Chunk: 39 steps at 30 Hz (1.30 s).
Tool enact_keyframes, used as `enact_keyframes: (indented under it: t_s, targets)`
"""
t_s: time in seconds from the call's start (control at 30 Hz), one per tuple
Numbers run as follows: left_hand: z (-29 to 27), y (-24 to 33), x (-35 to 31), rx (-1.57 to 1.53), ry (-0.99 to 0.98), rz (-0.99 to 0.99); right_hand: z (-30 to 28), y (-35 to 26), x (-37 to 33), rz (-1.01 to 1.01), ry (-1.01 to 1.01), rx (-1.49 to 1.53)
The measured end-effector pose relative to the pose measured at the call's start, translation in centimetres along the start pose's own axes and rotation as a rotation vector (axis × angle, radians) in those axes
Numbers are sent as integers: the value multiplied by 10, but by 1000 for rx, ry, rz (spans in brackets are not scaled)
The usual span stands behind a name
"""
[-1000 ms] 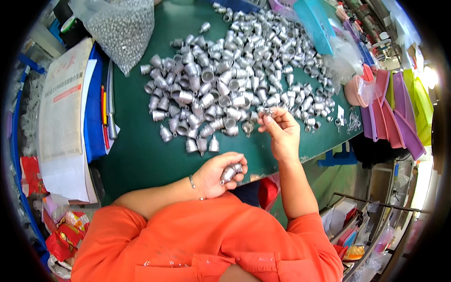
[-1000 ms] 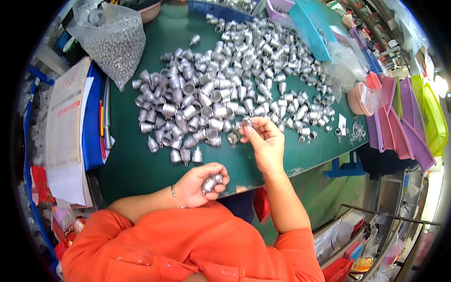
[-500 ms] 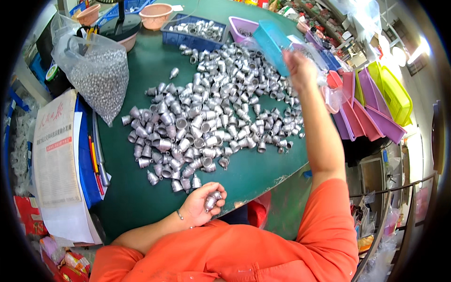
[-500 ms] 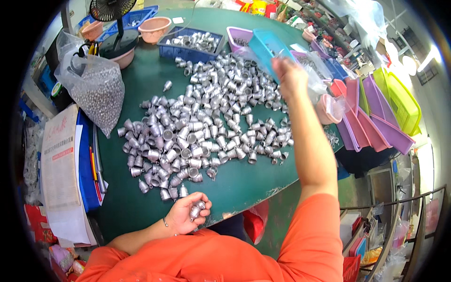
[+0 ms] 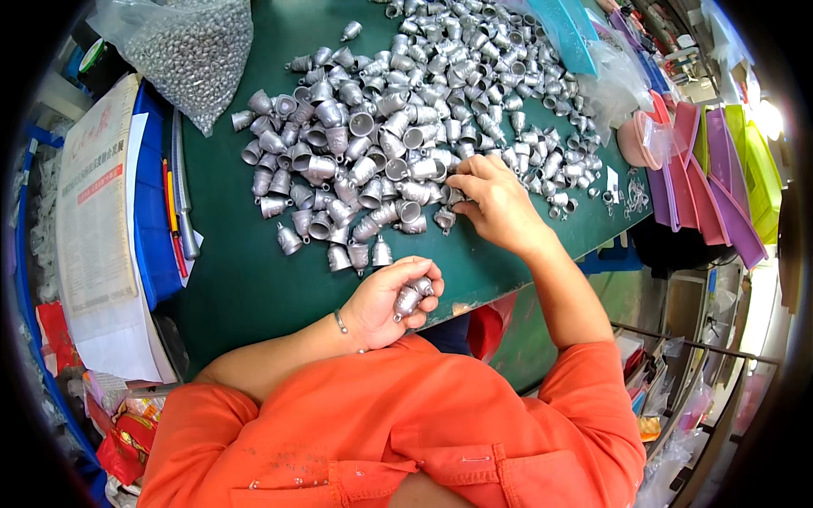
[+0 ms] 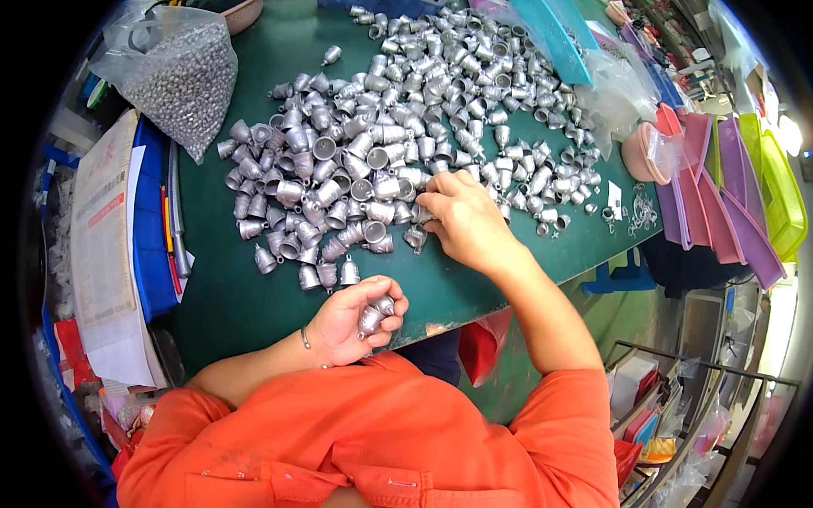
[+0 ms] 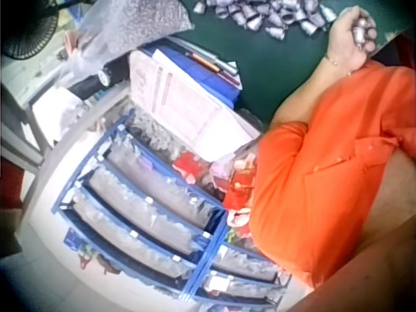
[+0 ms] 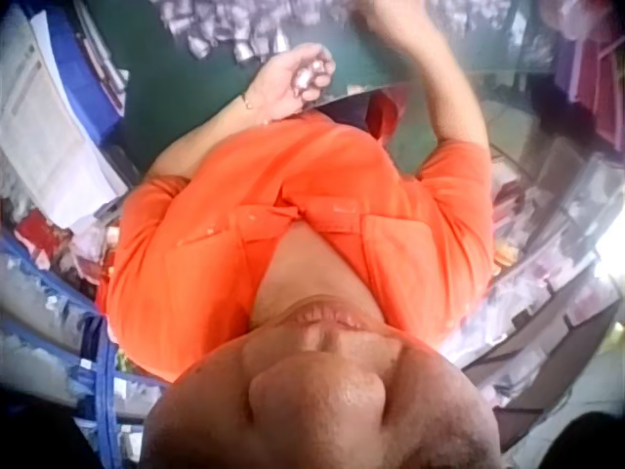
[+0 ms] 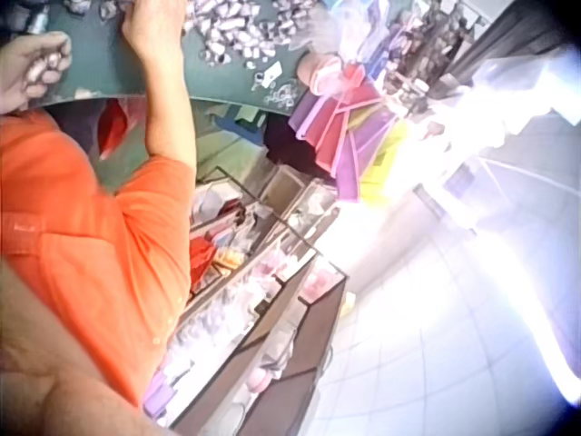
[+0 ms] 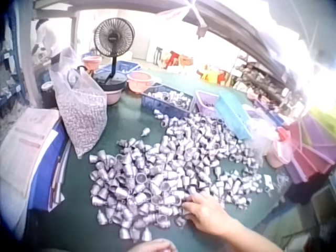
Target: The person sits on the floor and sorts a large pile of small silver metal bells on a green table. They pick up the bells by hand, inspect them, and place them into a separate pile.
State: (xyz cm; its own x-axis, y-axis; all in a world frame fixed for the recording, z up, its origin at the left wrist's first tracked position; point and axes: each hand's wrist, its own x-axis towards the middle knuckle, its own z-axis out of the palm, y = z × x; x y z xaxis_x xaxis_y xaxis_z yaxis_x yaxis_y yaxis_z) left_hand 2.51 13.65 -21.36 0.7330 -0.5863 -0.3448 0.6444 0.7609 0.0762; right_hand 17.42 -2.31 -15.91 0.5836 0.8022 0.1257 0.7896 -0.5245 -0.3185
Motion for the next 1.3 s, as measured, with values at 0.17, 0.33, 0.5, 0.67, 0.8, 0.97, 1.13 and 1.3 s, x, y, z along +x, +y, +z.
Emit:
enact_keyframes:
  t_s: [0.17,0.33,0.5,0.67,0.8,0.97,1.13,1.3]
  targets:
    - [2,0,1,9,15,-5,13,1,-29,94,256,237]
    - [1,1,1,-1,22,-9,20,-8,-46,167,407,741]
    - [1,1,1,-12,29,-14,19,-1,-57,293,298,2037]
    - [3,0,1,0,16,-16,8,34,-63,227,326,1785]
    - [0,0,0,-13,28,-6,-2,1,-30,66,63,-27]
    - [3,1,1,-1,22,-15,2,6,-32,89,65,-10]
    - [-1,-1,1,-9,21,-4,0,-3,-43,258,170,488]
    - [-1,-1,0,-17,16,-6,2,3,-47,263,196,1924]
